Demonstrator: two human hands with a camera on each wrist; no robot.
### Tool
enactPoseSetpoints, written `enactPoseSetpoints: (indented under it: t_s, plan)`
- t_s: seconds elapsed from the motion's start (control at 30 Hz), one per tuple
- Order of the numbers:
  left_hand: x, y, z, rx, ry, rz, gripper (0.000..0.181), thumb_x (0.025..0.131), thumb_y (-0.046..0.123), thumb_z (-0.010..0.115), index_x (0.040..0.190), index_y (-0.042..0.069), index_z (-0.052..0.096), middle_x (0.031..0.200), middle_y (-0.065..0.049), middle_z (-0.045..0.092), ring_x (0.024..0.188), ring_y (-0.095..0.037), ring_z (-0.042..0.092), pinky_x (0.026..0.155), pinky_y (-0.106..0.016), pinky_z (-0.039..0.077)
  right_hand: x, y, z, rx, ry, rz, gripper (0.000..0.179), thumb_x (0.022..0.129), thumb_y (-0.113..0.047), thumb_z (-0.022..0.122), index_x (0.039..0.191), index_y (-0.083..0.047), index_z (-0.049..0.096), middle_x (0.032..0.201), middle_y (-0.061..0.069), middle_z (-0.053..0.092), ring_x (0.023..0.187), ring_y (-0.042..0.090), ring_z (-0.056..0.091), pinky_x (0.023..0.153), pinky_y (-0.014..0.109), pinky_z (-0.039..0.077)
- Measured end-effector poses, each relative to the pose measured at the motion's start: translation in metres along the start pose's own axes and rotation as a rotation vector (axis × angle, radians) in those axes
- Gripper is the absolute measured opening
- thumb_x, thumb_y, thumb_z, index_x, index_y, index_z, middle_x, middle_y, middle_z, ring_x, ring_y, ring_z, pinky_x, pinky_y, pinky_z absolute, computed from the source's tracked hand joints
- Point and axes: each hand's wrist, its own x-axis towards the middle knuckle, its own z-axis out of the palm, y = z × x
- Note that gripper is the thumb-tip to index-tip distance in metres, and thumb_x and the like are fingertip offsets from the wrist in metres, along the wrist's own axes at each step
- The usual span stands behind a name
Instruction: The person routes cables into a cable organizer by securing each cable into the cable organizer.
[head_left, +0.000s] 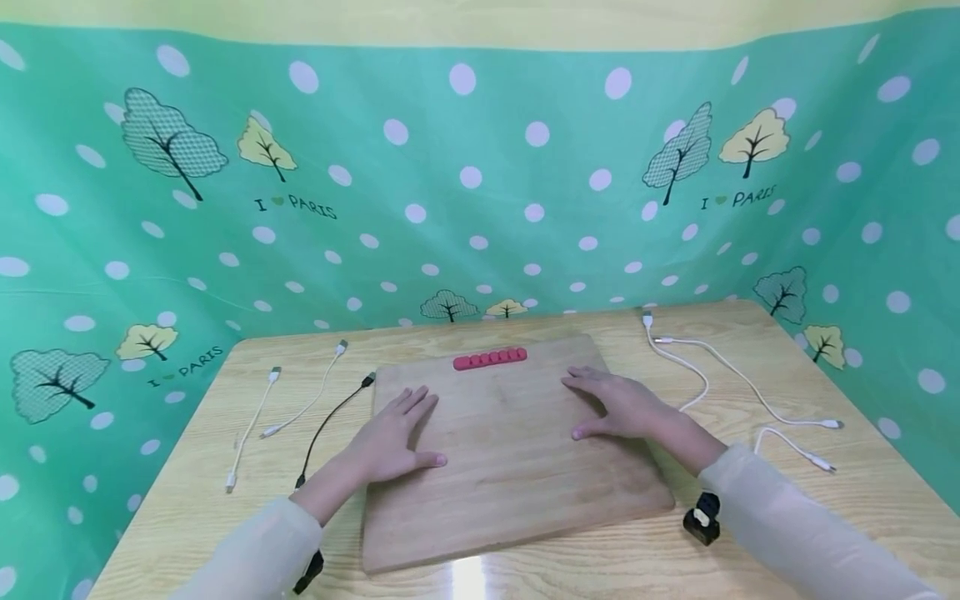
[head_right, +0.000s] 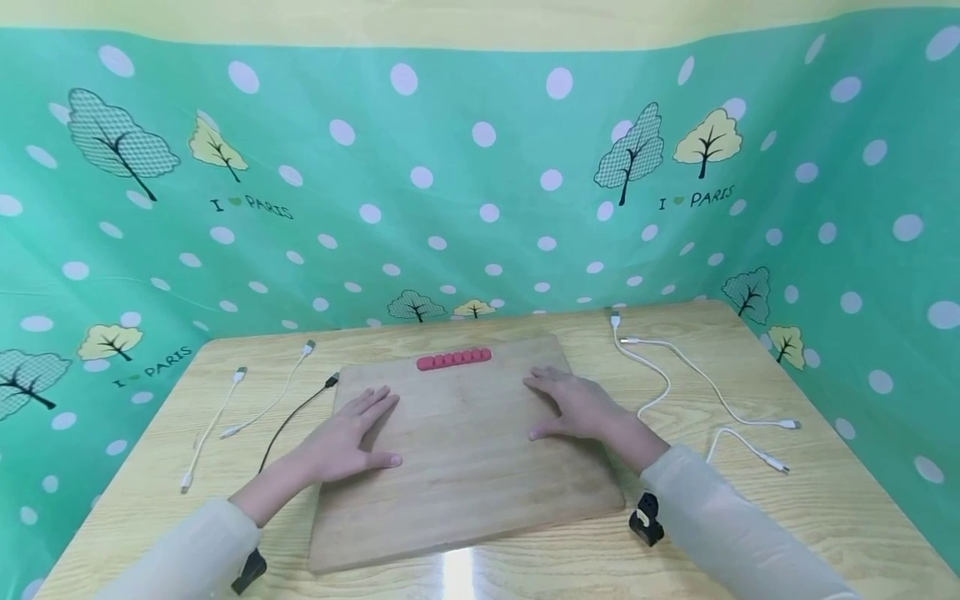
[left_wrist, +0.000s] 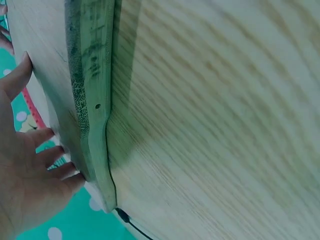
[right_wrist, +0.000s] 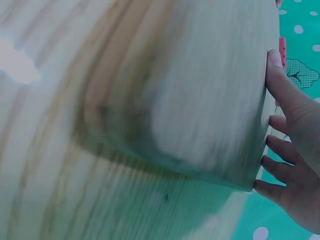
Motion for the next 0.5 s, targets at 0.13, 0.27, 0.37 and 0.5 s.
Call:
enactPoseSetpoints:
  t_s: [0.13, 0.27, 0.37, 0.5]
  plan:
    - [0.004, -0.005, -0.002, 0.001, -0.013, 0.016, 0.093, 0.077, 0.058, 0.069, 0.148, 0.008, 0.035, 0.158, -0.016, 0.029, 0.146, -0.042, 0.024, 0.117, -0.058, 0.026, -0.001, -0.002, 0.001, -0.005, 0.007, 0.013, 0.083, 0.074, -0.050, 0.076, 0.138, -0.005, 0.049, 0.147, 0.022, 0.044, 0.135, 0.041, 0.044, 0.108, 0.056, 0.041]
    - [0.009, -0.008, -0.004, 0.005, -0.032, 0.014, 0.094, 0.077, 0.059, 0.069, 0.148, 0.009, 0.035, 0.158, -0.015, 0.028, 0.146, -0.041, 0.023, 0.117, -0.058, 0.026, 0.000, -0.003, 0.001, -0.010, 0.018, 0.024, 0.083, 0.074, -0.051, 0.075, 0.138, -0.005, 0.050, 0.147, 0.022, 0.044, 0.134, 0.041, 0.044, 0.107, 0.056, 0.041]
    - [0.014, -0.009, -0.006, 0.006, -0.042, 0.015, 0.094, 0.077, 0.058, 0.069, 0.149, 0.010, 0.035, 0.159, -0.014, 0.028, 0.147, -0.041, 0.022, 0.117, -0.059, 0.025, 0.000, -0.004, 0.000, -0.014, 0.030, 0.036, 0.083, 0.074, -0.052, 0.076, 0.138, -0.006, 0.050, 0.147, 0.021, 0.045, 0.134, 0.041, 0.045, 0.107, 0.056, 0.041]
    - [0.019, -0.012, -0.008, 0.002, -0.053, 0.022, 0.094, 0.077, 0.057, 0.070, 0.149, 0.009, 0.034, 0.159, -0.015, 0.026, 0.147, -0.041, 0.022, 0.118, -0.059, 0.024, 0.002, -0.003, 0.001, -0.011, 0.034, 0.044, 0.083, 0.073, -0.051, 0.076, 0.137, -0.005, 0.051, 0.146, 0.022, 0.045, 0.134, 0.042, 0.045, 0.107, 0.057, 0.040]
